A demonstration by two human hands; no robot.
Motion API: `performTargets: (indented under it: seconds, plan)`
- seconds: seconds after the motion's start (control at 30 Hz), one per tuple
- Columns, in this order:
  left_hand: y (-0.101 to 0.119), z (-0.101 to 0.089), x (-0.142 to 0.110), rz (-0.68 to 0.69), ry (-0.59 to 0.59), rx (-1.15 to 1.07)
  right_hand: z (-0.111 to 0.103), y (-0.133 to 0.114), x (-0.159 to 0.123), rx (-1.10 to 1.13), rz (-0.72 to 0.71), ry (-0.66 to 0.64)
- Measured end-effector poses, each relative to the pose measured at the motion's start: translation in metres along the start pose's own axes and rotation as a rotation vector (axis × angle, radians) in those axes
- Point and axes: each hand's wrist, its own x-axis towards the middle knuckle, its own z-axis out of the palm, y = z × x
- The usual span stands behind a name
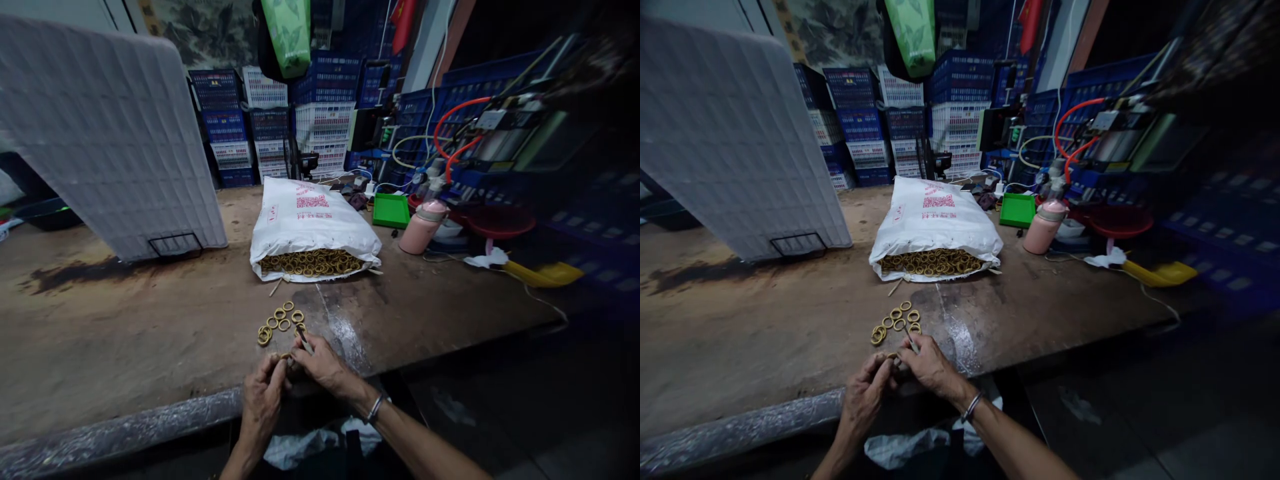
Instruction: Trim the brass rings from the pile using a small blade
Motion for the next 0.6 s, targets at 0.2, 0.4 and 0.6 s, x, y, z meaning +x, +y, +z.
performTargets:
  seconds: [0.2, 0.4, 0.6]
  plan:
    - [-0.014, 0.000, -0.001, 0.244, 0.074, 0.245, 0.003, -0.002, -0.005, 0.044, 0.034, -0.071]
    - [-0.018, 0.005, -0.002, 0.230, 0.056, 0.183, 0.004, -0.003, -0.007, 0.026, 0.061, 0.000]
    - [0.001, 0.012, -0.010, -0.071, -0.045, -0.164, 0.003, -0.004, -0.008, -0.066, 0.016, 0.082]
